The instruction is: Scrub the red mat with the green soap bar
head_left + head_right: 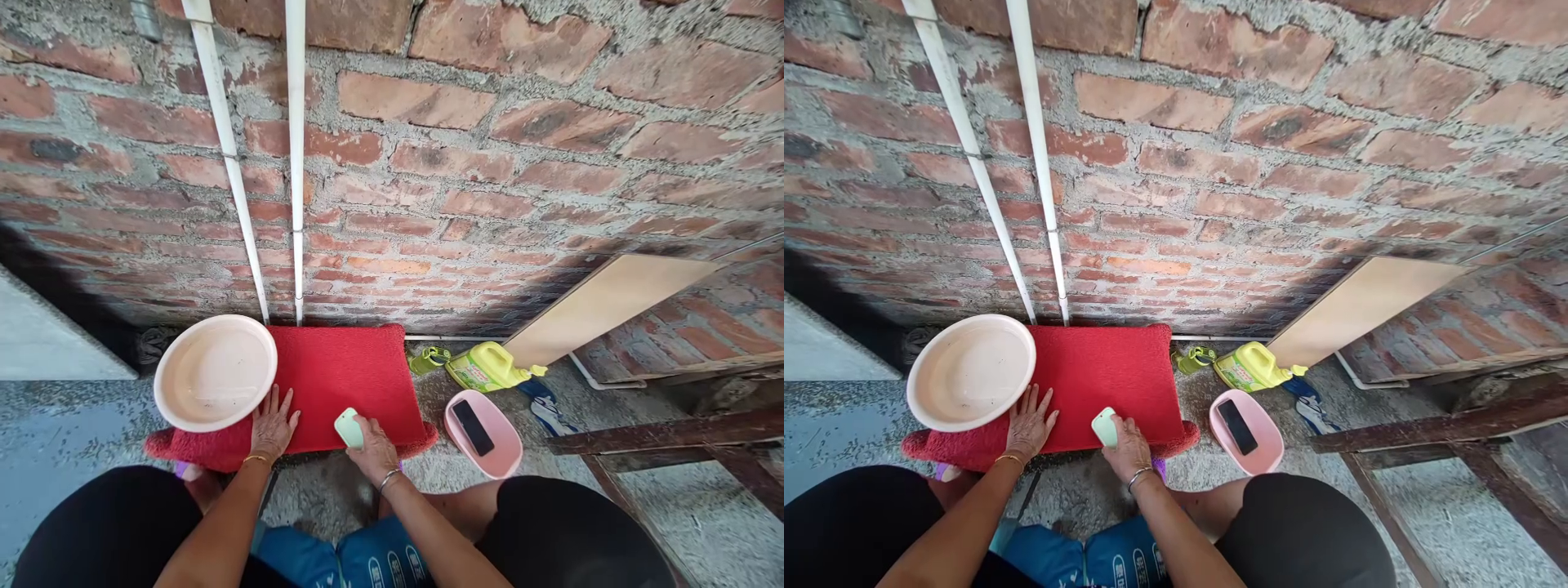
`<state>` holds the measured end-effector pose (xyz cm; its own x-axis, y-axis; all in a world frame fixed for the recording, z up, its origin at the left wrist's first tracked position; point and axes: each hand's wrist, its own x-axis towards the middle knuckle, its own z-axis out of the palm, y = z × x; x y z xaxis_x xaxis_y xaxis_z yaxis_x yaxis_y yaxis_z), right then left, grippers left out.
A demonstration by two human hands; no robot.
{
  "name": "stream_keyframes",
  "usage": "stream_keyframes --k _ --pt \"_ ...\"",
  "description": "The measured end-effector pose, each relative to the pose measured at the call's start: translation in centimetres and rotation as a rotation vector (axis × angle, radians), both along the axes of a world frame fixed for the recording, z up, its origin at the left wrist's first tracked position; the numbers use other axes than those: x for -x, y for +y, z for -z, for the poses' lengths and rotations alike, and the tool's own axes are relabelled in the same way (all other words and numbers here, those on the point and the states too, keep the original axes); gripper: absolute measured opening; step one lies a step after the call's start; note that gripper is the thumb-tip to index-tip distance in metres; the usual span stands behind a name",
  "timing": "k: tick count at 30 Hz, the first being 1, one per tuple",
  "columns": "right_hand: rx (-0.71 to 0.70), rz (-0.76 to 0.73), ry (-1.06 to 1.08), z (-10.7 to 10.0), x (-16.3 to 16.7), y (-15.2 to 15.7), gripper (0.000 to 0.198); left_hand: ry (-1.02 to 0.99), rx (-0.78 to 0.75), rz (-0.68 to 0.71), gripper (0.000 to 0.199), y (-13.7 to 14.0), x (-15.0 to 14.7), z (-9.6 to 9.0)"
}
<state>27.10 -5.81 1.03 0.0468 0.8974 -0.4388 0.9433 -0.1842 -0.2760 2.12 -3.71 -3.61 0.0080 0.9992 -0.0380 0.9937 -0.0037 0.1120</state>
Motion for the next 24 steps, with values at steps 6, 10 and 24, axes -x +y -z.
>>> stream_keyframes --k 6,10,24 --pt "0.069 0.288 -0.143 -2.9 -8.0 1.1 0.062 -0.01 0.015 -0.007 0.054 0.0 -0.1 0.0" --pt "0.138 0.364 -0.306 -4.8 -12.0 1.7 0.062 -0.008 0.028 -0.019 0.054 -0.1 -0.1 0.0" --pt "0.241 -0.737 -0.146 -3.3 -8.8 -0.5 0.073 -0.016 0.044 -0.015 0.056 -0.1 0.0 -0.1"
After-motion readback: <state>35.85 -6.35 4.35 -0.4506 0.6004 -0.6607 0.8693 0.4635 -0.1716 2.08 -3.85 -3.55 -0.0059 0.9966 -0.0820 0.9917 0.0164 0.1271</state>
